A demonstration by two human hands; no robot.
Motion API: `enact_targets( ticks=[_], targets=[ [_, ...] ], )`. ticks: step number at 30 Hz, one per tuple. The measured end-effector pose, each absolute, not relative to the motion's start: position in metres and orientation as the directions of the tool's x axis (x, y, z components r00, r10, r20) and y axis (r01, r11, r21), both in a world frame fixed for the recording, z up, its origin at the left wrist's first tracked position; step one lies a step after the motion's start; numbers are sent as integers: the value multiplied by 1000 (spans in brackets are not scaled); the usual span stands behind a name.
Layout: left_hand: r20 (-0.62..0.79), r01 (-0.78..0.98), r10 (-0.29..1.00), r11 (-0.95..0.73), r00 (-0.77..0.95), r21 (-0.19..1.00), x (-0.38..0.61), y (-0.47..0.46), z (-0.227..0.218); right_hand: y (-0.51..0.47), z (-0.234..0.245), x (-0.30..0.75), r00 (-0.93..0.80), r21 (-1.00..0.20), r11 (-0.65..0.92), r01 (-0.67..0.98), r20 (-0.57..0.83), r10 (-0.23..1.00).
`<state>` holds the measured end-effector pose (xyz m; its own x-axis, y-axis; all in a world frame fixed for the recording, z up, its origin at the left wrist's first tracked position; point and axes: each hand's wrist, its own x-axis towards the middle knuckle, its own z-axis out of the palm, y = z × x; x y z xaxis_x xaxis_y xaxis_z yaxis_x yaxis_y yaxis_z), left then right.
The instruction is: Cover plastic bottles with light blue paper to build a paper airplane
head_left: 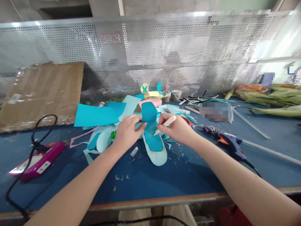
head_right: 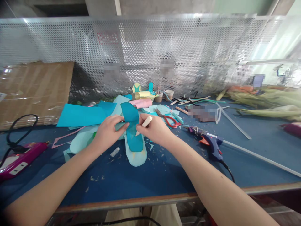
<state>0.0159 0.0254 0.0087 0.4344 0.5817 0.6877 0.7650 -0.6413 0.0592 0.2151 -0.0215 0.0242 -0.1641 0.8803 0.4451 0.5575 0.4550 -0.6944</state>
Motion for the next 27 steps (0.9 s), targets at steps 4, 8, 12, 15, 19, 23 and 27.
enact_targets(
  ticks=[4,8,12,15,19,23,27],
  targets=[
    [682,766,586,-640,438,58,16,25,9,-21,25,215,-147,-697,444,563,444,884],
    [679,762,585,-645,443,59,16,25,10,-21,26,216,-106,-678,456,576,491,865],
    [690,756,577,-651,437,65,16,25,9,-22,26,216,-142,-691,456,561,462,875],
    [699,754,569,-654,434,64,16,25,8,-22,26,216,-133,-689,454,565,467,874],
    [695,753,571,-655,438,63,16,25,9,-23,27,216,-129,-684,458,568,475,870],
    [696,754,571,-653,436,63,16,25,9,-23,27,216,-155,-691,456,561,453,878],
    [680,753,580,-655,447,64,16,24,10,-22,27,216,-94,-684,452,573,492,865]
  ],
)
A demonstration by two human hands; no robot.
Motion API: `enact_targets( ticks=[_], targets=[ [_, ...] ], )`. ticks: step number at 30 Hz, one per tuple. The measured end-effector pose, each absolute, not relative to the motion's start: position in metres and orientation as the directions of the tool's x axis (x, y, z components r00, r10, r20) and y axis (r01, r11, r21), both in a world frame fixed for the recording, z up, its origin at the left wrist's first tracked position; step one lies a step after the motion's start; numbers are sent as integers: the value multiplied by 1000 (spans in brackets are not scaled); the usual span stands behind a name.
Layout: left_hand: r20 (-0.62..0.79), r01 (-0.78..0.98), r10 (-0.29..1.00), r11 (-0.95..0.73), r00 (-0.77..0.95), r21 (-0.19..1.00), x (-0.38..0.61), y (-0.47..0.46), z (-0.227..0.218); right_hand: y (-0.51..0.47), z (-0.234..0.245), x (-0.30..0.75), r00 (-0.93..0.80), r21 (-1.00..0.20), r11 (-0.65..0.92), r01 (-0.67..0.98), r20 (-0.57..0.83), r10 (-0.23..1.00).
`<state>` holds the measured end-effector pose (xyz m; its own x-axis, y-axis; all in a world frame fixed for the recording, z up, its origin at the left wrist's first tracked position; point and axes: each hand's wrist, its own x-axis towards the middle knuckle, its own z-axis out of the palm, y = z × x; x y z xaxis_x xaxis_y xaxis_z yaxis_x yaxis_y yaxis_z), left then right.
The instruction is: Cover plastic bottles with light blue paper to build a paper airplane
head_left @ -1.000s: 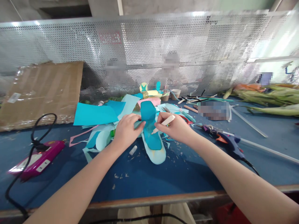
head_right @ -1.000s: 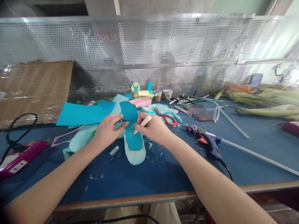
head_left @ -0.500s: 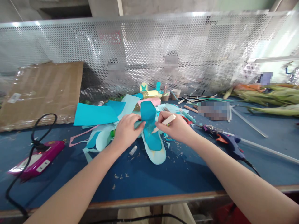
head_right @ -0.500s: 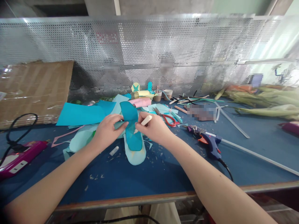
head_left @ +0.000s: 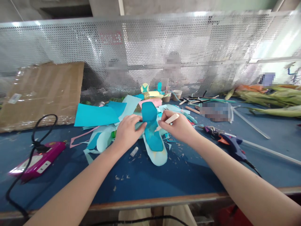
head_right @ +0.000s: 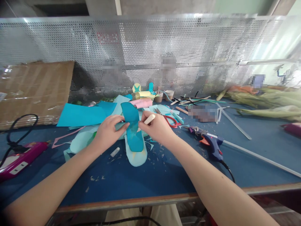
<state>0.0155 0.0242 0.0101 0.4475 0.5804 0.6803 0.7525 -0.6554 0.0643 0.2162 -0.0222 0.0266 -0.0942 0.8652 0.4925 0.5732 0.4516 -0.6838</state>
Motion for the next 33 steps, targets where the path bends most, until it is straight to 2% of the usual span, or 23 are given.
enact_targets(
  ticks=[5,10,33],
  targets=[
    [684,749,577,-659,447,67,15,25,9,-23,27,216,-136,-694,449,562,458,879],
    [685,752,579,-656,442,69,16,25,10,-21,27,217,-75,-685,442,579,495,865],
    [686,756,580,-651,439,66,16,24,10,-20,27,218,-71,-699,431,571,481,874]
  ],
)
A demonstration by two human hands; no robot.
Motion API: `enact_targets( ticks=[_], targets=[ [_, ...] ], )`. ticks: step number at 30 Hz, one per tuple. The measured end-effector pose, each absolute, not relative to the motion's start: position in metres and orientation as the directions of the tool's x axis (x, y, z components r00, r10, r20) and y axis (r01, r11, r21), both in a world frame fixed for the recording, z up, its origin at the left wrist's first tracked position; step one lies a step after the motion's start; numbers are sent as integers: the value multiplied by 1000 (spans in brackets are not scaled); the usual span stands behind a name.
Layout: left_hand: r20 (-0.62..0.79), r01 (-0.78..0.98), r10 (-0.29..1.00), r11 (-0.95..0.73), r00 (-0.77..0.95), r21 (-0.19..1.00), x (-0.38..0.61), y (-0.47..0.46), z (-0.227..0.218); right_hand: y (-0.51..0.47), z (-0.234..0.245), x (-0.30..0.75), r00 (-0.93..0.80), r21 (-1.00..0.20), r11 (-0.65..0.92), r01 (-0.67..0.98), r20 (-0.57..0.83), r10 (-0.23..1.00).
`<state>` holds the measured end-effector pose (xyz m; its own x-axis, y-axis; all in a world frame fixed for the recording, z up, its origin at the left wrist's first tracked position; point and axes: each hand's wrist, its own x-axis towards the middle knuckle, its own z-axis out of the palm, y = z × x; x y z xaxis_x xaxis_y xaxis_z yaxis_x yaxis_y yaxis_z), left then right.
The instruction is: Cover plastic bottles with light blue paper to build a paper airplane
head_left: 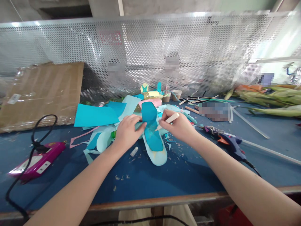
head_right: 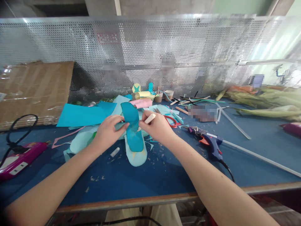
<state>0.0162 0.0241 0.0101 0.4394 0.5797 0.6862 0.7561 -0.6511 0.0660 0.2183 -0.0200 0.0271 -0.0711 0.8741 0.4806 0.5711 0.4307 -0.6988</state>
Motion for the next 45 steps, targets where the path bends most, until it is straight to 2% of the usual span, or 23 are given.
enact_targets(
  ticks=[11,33,45],
  targets=[
    [682,760,580,-648,447,54,16,24,10,-21,30,218,-99,-694,409,592,441,892],
    [666,764,597,-642,446,64,17,23,12,-20,28,220,-68,-683,431,591,489,869],
    [687,758,573,-651,447,50,17,24,11,-19,27,219,-104,-673,415,612,451,886]
  ],
)
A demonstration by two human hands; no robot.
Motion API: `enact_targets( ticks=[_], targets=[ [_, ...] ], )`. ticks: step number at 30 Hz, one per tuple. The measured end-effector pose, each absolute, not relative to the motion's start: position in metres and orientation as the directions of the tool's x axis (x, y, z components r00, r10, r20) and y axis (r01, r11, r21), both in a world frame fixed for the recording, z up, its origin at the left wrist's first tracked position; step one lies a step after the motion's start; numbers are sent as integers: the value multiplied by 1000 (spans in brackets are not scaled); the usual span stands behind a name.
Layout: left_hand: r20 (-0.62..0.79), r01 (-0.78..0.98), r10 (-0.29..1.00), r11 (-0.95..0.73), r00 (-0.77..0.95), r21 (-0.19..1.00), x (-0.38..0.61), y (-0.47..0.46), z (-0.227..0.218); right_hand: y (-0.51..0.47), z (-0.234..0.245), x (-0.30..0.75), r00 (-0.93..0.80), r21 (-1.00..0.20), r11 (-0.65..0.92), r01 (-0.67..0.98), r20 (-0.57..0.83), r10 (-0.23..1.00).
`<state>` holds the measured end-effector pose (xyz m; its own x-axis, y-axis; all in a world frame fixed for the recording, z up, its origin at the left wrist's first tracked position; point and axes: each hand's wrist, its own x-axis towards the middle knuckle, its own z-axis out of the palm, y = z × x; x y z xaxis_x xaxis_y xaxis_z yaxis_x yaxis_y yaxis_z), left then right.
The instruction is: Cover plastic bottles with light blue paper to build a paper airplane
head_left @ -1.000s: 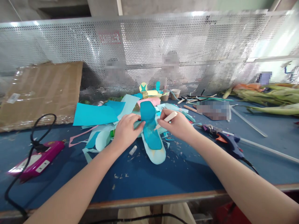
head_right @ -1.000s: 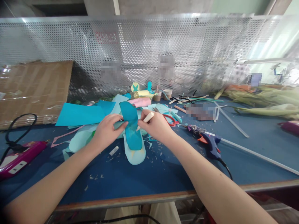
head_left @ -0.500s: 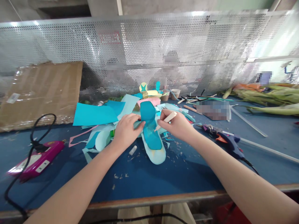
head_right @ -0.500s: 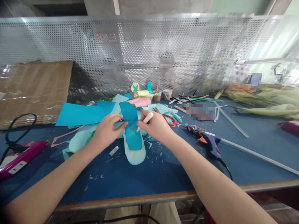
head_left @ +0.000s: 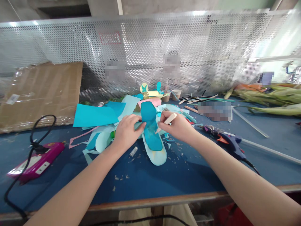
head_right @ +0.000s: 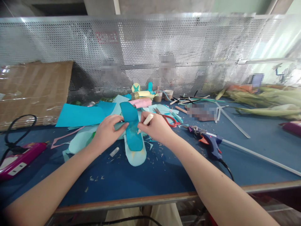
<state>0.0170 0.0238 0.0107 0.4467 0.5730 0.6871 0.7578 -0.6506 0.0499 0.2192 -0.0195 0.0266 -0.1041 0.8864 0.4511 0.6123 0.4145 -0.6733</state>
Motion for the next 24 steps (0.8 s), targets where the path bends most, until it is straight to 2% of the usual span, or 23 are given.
enact_targets(
  ticks=[24],
  targets=[
    [684,759,581,-649,441,62,17,24,10,-21,30,220,-89,-675,358,645,400,912]
  ],
)
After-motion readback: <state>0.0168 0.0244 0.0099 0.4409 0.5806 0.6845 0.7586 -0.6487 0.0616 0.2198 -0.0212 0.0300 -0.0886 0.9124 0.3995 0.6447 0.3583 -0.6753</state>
